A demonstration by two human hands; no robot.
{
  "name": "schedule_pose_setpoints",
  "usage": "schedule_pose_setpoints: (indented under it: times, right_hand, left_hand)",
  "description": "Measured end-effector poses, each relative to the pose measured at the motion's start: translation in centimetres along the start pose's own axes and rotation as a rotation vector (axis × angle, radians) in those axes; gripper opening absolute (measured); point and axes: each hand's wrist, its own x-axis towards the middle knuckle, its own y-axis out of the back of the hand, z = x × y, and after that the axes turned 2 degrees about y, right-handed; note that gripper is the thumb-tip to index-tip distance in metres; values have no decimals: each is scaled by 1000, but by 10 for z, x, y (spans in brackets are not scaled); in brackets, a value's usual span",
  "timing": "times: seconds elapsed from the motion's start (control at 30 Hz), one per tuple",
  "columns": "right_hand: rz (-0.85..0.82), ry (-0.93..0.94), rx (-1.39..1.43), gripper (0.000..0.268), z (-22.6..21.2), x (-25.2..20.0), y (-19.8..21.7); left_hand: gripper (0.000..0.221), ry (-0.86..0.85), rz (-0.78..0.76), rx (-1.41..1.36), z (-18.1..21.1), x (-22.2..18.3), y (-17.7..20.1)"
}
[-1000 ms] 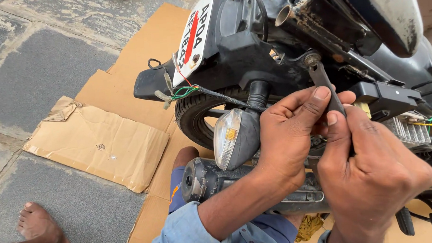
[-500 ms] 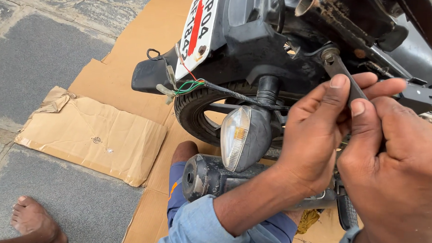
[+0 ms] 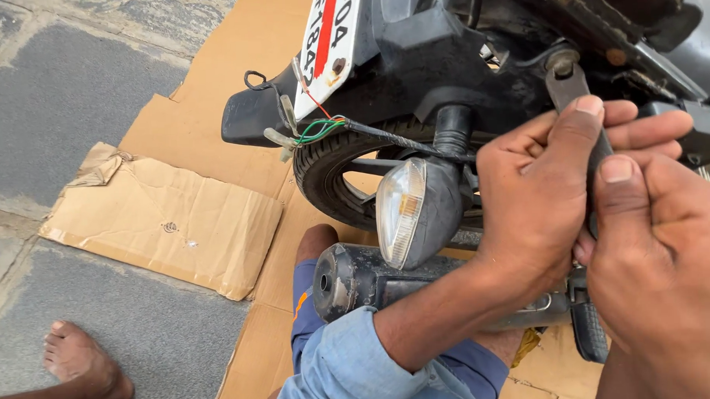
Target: The person sits on the ground beside a motorcycle and works on the front frame area near the battery box and wiring. They loosen and tighten bolts by hand and with a spanner, reposition wiring and connectors, and hold parts steady while turning fasteners.
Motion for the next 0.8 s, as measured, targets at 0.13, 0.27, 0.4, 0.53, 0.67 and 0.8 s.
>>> schedule_pose_setpoints:
  times: [0.13, 0.27, 0.4, 0.53, 0.67, 0.8]
  right_hand:
    - [-99, -100, 253, 31, 5, 7, 14]
    - [-161, -259, 548, 32, 9, 8, 18]
    - [-196, -362, 837, 31, 11, 5, 15]
    - [-183, -421, 948, 31, 10, 3, 11]
    - [-212, -470, 1093, 32, 10, 4, 10]
    - [-252, -518, 1325, 29, 10, 3, 9]
  left_hand:
    - [36, 22, 28, 108, 7, 4, -2]
    - [39, 14, -34, 15, 1, 5, 5]
    - [49, 72, -202, -273, -12, 5, 22]
    - [51, 141, -302, -430, -26, 11, 52]
    - [44, 197, -331, -520, -22, 12, 49]
    - [40, 235, -315, -526, -18, 11, 52]
